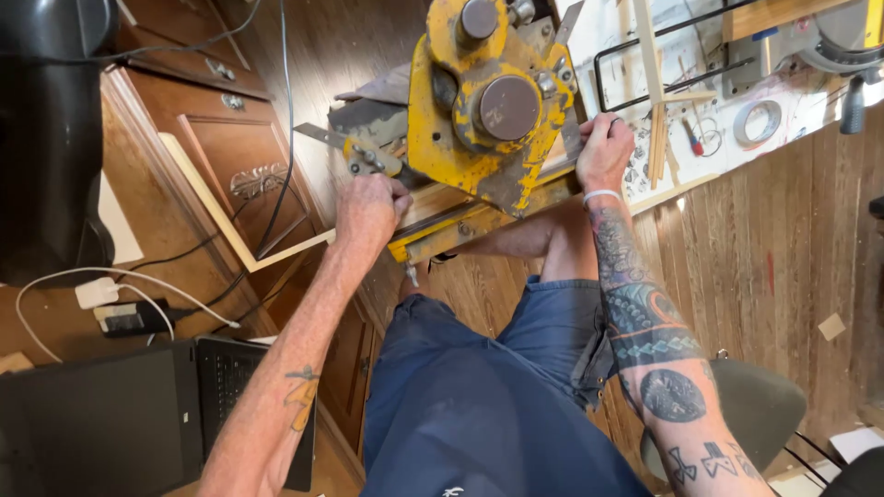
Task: Assembling a wooden picture frame by joining corners with a pneumatic underpinner machine
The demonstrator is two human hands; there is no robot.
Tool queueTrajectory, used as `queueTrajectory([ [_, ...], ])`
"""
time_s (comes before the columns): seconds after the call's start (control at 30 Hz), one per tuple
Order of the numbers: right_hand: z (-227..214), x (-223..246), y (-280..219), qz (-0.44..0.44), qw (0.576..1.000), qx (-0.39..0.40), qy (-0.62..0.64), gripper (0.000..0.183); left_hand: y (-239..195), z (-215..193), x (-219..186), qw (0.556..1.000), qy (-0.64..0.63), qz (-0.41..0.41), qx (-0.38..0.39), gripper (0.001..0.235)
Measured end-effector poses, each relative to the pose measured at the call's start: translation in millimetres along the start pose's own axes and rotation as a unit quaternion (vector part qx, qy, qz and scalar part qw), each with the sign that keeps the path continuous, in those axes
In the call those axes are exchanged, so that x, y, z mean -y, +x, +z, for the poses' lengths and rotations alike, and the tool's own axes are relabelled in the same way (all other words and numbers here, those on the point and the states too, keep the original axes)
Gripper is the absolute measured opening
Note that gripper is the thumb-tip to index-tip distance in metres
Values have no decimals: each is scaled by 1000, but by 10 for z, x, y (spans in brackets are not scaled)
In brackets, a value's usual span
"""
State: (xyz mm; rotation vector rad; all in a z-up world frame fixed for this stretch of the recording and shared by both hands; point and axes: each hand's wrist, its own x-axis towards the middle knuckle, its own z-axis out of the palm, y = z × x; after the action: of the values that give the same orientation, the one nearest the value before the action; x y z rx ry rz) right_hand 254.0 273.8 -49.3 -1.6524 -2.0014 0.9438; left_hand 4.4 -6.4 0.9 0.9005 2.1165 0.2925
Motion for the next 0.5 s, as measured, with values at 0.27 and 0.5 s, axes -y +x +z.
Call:
queueTrajectory([
  [0.27, -52, 81, -5, 0, 1000, -1, 7, 44, -24, 17, 10, 999, -34, -12, 1, 16],
  [0.5, -40, 103, -27, -9, 1000, -5, 7, 44, -99, -41, -62, 999, -13, 48, -22, 21],
])
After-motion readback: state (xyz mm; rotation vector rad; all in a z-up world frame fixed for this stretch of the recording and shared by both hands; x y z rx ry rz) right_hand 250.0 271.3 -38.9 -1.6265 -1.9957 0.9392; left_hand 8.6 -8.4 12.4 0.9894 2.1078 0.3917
